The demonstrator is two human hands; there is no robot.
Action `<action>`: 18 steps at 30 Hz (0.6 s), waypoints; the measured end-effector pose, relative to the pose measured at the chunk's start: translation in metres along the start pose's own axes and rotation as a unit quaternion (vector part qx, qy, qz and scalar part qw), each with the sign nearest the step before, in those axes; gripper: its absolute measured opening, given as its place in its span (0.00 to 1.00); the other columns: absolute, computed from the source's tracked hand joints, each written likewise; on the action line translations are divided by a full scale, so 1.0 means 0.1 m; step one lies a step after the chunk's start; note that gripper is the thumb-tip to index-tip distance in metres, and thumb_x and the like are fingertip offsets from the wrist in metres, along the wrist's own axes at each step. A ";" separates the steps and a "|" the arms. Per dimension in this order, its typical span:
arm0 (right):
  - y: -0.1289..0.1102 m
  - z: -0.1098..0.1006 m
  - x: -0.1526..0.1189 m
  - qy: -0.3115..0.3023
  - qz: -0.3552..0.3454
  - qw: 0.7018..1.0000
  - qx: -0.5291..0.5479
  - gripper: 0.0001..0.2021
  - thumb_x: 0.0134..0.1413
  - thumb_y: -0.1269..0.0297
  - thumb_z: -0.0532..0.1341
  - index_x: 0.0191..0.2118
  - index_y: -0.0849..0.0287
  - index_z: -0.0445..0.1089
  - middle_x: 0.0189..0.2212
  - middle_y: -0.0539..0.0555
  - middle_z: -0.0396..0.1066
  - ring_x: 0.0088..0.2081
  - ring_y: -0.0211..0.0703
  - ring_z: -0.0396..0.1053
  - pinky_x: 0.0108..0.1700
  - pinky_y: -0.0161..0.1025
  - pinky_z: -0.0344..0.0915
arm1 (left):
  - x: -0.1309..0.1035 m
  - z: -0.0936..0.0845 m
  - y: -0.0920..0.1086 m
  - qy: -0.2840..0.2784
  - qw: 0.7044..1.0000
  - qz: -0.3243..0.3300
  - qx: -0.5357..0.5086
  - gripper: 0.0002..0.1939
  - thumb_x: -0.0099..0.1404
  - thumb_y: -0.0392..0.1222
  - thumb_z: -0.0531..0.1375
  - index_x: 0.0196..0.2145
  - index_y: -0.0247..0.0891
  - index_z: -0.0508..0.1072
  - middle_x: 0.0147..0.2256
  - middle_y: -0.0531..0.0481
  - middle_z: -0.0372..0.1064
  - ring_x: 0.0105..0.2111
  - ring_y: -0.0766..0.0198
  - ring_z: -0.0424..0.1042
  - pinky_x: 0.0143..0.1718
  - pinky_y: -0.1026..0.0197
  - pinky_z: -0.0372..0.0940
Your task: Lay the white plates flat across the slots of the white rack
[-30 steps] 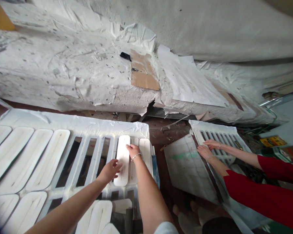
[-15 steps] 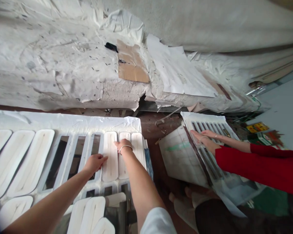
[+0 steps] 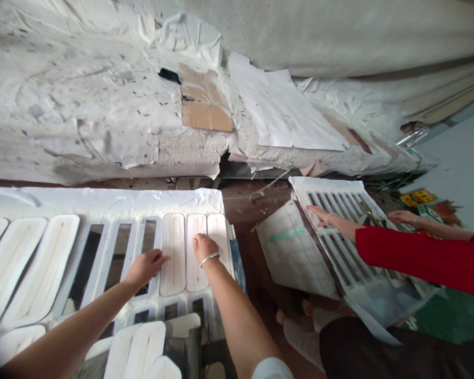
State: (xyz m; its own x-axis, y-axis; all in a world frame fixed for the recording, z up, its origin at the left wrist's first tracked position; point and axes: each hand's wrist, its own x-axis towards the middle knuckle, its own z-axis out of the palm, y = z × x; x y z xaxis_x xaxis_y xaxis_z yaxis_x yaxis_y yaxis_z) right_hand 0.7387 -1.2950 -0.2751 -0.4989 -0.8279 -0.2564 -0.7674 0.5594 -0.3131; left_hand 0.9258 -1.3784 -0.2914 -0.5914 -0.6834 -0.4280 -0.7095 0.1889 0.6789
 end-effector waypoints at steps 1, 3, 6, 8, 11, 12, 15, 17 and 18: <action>-0.04 -0.01 0.06 0.012 -0.017 1.000 0.000 0.14 0.63 0.61 0.48 0.44 0.54 0.70 0.42 0.52 0.70 0.43 0.38 0.66 0.41 0.32 0.58 | -0.02 0.01 -0.02 0.006 1.000 0.015 -0.007 0.17 0.61 0.51 0.53 0.21 0.39 0.57 0.16 0.57 0.56 0.19 0.68 0.59 0.26 0.64 0.53; -0.16 -0.06 0.23 0.040 -0.060 0.997 -0.001 0.15 0.62 0.64 0.49 0.50 0.54 0.66 0.46 0.53 0.67 0.46 0.40 0.64 0.46 0.34 0.59 | -0.04 0.02 -0.04 0.013 0.999 0.029 -0.021 0.17 0.61 0.52 0.52 0.21 0.39 0.56 0.16 0.57 0.56 0.18 0.68 0.58 0.26 0.64 0.52; -0.41 -0.15 0.54 0.031 -0.125 0.992 -0.019 0.22 0.57 0.71 0.51 0.58 0.55 0.58 0.53 0.56 0.61 0.51 0.43 0.59 0.51 0.38 0.60 | -0.05 0.03 -0.06 0.010 0.999 0.032 -0.033 0.17 0.61 0.52 0.51 0.22 0.39 0.56 0.15 0.57 0.55 0.17 0.68 0.57 0.25 0.64 0.52; -0.59 -0.20 0.72 -0.020 -0.157 0.986 -0.053 0.27 0.53 0.73 0.53 0.59 0.54 0.55 0.56 0.55 0.57 0.53 0.46 0.58 0.52 0.41 0.60 | -0.04 0.05 -0.07 0.012 0.999 0.036 -0.036 0.17 0.62 0.52 0.51 0.22 0.40 0.56 0.15 0.57 0.55 0.17 0.67 0.57 0.24 0.64 0.52; -0.77 -0.28 0.89 -0.082 -0.172 0.977 -0.099 0.26 0.48 0.71 0.57 0.55 0.52 0.61 0.57 0.55 0.56 0.53 0.51 0.57 0.52 0.45 0.62 | -0.04 0.08 -0.11 0.025 0.998 0.045 -0.027 0.17 0.63 0.52 0.50 0.22 0.39 0.56 0.15 0.57 0.56 0.18 0.67 0.57 0.25 0.64 0.52; -0.80 -0.31 0.92 -0.090 -0.169 0.976 -0.105 0.24 0.47 0.70 0.58 0.53 0.53 0.63 0.56 0.55 0.57 0.53 0.52 0.58 0.51 0.45 0.62 | -0.05 0.09 -0.11 0.029 0.998 0.048 -0.021 0.17 0.63 0.51 0.50 0.22 0.39 0.56 0.16 0.57 0.56 0.18 0.68 0.58 0.26 0.64 0.52; -0.82 -0.42 1.00 -0.107 -0.169 0.974 -0.108 0.19 0.48 0.69 0.58 0.49 0.54 0.66 0.51 0.57 0.62 0.51 0.52 0.61 0.50 0.45 0.62 | -0.07 0.11 -0.12 0.028 0.998 0.045 -0.014 0.16 0.64 0.49 0.50 0.22 0.39 0.57 0.16 0.56 0.57 0.18 0.68 0.59 0.26 0.65 0.52; -0.80 -0.48 1.05 -0.125 -0.174 0.971 -0.107 0.15 0.50 0.69 0.57 0.46 0.55 0.67 0.47 0.56 0.66 0.48 0.49 0.64 0.48 0.42 0.63 | -0.08 0.12 -0.09 0.019 0.999 0.023 -0.031 0.15 0.64 0.48 0.51 0.22 0.39 0.57 0.15 0.56 0.57 0.17 0.68 0.61 0.25 0.65 0.53; -0.78 -0.50 1.08 -0.131 -0.175 0.970 -0.106 0.14 0.51 0.69 0.56 0.45 0.55 0.68 0.45 0.55 0.67 0.46 0.47 0.65 0.47 0.41 0.63 | -0.07 0.12 -0.06 0.015 0.999 0.009 -0.042 0.15 0.64 0.48 0.51 0.22 0.39 0.57 0.14 0.57 0.57 0.17 0.68 0.61 0.25 0.66 0.54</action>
State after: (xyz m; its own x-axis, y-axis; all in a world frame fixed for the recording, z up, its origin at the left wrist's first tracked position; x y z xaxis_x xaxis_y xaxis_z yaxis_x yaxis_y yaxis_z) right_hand 0.7251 -1.4301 -0.2325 -0.0951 -0.9110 -0.4013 -0.9505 0.2029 -0.2353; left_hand 0.9301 -1.3663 -0.2996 -0.5902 -0.7022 -0.3983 -0.6637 0.1411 0.7346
